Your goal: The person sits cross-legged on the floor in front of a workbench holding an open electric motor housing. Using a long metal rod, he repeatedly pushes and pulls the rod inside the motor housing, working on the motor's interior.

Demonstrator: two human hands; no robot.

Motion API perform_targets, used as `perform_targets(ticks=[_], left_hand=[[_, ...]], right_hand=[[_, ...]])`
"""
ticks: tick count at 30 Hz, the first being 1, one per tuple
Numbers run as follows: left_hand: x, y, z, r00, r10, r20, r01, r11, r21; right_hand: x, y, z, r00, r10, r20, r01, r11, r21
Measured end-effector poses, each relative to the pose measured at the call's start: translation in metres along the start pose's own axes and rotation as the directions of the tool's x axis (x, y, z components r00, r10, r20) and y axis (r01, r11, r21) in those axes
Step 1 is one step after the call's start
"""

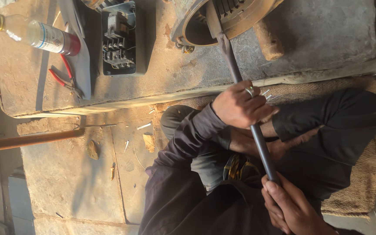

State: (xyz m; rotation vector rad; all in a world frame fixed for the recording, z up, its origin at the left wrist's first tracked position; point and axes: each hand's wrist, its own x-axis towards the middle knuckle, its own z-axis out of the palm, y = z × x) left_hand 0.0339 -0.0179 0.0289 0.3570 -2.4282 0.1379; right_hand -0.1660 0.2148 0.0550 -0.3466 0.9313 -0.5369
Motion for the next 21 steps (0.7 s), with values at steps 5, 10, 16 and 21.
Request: perform_targets(ticks=[5,10,16,21], left_hand=[[0.008,-0.065,0.005,0.996,0.056,-0.074,-0.052,0.997,0.057],[0.012,-0.103,-0.002,0.999,-0.013,-0.032,0.013,1.0,0.004],[0.039,-0.103,0.003,0.995,-0.098,-0.035,0.1,0.994,0.042],[0.047,-0.095,-0.006,0.994,-0.105,-0.021,0.106,0.99,0.093]], right_hand=[[0.045,-0.054,0.02,0.998,-0.054,0.02,0.055,0.996,-0.068],[0.057,-0.103,0.024,0.993,-0.08,0.087,0.089,0.991,-0.101],[0.022,-0.151,0.023,0.997,-0.066,0.047,0.071,0.991,-0.113],[0.033,-0.149,0.034,0.974,-0.184,0.135,0.2,0.974,-0.109]])
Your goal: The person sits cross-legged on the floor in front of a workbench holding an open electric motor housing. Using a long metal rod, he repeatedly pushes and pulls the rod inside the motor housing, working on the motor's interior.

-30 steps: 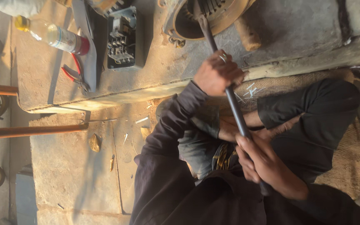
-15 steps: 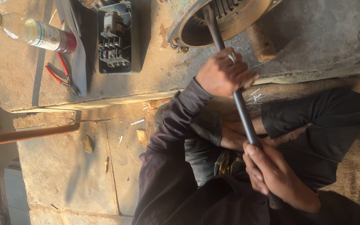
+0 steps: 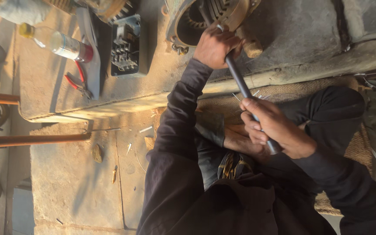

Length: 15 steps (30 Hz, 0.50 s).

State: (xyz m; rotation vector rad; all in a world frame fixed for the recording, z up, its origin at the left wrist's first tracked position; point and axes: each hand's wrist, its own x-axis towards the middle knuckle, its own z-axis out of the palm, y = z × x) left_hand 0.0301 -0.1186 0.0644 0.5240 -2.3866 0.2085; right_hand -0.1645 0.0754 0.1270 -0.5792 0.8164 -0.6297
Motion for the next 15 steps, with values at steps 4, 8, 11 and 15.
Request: perform_targets(ticks=[4,8,11,15], left_hand=[[-0.018,0.024,-0.002,0.995,-0.029,0.096,0.034,0.998,-0.055],[-0.032,0.065,0.003,0.993,-0.006,0.115,0.012,0.999,-0.05],[-0.03,0.092,-0.005,0.991,-0.072,0.117,0.081,0.994,-0.075],[-0.03,0.122,-0.018,0.984,-0.11,0.142,0.121,0.99,-0.067]], right_hand=[[-0.005,0.055,-0.013,0.999,0.001,0.04,-0.005,0.995,0.095],[-0.027,0.111,-0.029,1.0,0.029,0.002,-0.029,0.996,0.088],[-0.042,0.131,-0.036,0.995,-0.072,0.062,0.069,0.996,0.055],[-0.073,0.149,-0.046,0.987,0.159,-0.038,-0.153,0.98,0.13]])
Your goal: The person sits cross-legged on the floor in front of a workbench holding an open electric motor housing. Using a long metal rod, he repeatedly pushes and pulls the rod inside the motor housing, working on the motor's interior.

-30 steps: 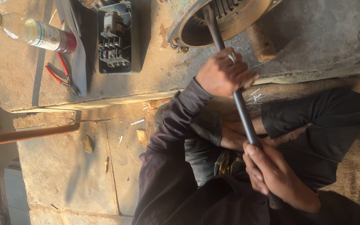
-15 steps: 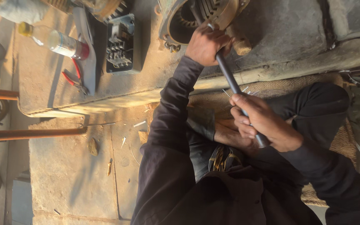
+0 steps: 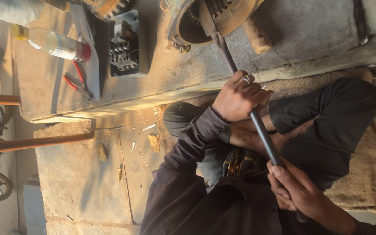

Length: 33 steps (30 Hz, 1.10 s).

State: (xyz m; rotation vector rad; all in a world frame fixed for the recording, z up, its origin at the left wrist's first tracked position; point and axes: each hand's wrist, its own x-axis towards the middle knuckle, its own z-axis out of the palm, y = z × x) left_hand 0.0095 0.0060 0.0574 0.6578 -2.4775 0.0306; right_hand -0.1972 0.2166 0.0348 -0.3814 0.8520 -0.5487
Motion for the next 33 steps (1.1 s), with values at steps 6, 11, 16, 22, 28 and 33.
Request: perform_targets(ticks=[6,11,16,22,28,33], left_hand=[[-0.011,0.044,-0.003,0.998,0.055,-0.03,-0.056,0.997,-0.054],[-0.025,0.135,0.009,0.996,0.033,-0.083,-0.044,0.989,-0.14],[-0.041,0.187,0.018,0.998,0.062,-0.029,-0.065,0.988,-0.141],[-0.048,0.212,0.013,0.995,0.096,-0.024,-0.098,0.988,-0.123],[-0.039,0.214,0.032,0.986,0.164,-0.04,-0.167,0.978,-0.121],[-0.033,0.178,0.03,0.971,0.235,-0.039,-0.236,0.971,-0.037]], right_hand=[[-0.034,0.057,-0.016,0.854,-0.481,-0.2,0.27,0.738,-0.619],[-0.063,0.109,-0.039,0.873,-0.209,-0.44,-0.085,0.824,-0.56],[-0.093,0.164,-0.069,0.849,-0.26,-0.46,-0.096,0.78,-0.618],[-0.107,0.196,-0.102,0.825,-0.346,-0.446,-0.084,0.707,-0.702],[-0.117,0.215,-0.12,0.798,-0.404,-0.447,-0.119,0.62,-0.775],[-0.111,0.211,-0.119,0.776,-0.516,-0.363,-0.076,0.495,-0.866]])
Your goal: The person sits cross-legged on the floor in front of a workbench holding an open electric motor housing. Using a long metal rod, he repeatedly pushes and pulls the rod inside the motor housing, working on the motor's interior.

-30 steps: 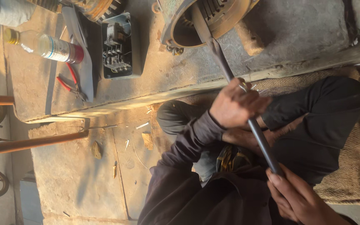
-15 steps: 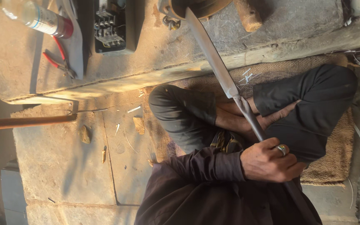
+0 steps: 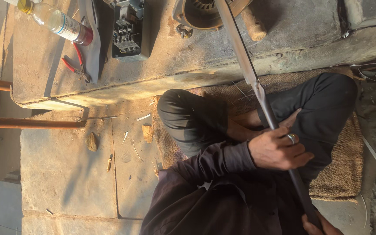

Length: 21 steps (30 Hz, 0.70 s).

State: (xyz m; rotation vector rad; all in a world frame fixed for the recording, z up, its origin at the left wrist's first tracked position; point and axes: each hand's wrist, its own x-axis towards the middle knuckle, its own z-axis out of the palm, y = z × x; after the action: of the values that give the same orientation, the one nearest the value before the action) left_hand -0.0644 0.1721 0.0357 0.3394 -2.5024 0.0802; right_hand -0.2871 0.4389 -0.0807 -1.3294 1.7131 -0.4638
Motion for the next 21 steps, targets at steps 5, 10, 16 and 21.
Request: perform_targets(ticks=[5,10,16,21], left_hand=[[-0.003,-0.025,-0.007,0.996,-0.091,-0.009,0.092,0.994,0.051],[-0.004,-0.035,-0.005,0.995,-0.091,-0.048,0.093,0.994,0.057],[-0.001,-0.064,-0.015,0.991,-0.1,-0.089,0.107,0.991,0.085],[-0.007,-0.102,-0.026,0.985,-0.144,-0.094,0.153,0.984,0.089]], right_hand=[[0.021,-0.011,-0.004,0.974,-0.206,-0.091,0.198,0.976,-0.088],[0.028,-0.009,-0.009,0.998,0.033,0.05,-0.034,0.999,0.014],[0.042,-0.027,-0.002,0.932,0.309,0.187,-0.334,0.935,0.12],[0.06,-0.107,-0.001,0.92,0.336,0.202,-0.386,0.87,0.308]])
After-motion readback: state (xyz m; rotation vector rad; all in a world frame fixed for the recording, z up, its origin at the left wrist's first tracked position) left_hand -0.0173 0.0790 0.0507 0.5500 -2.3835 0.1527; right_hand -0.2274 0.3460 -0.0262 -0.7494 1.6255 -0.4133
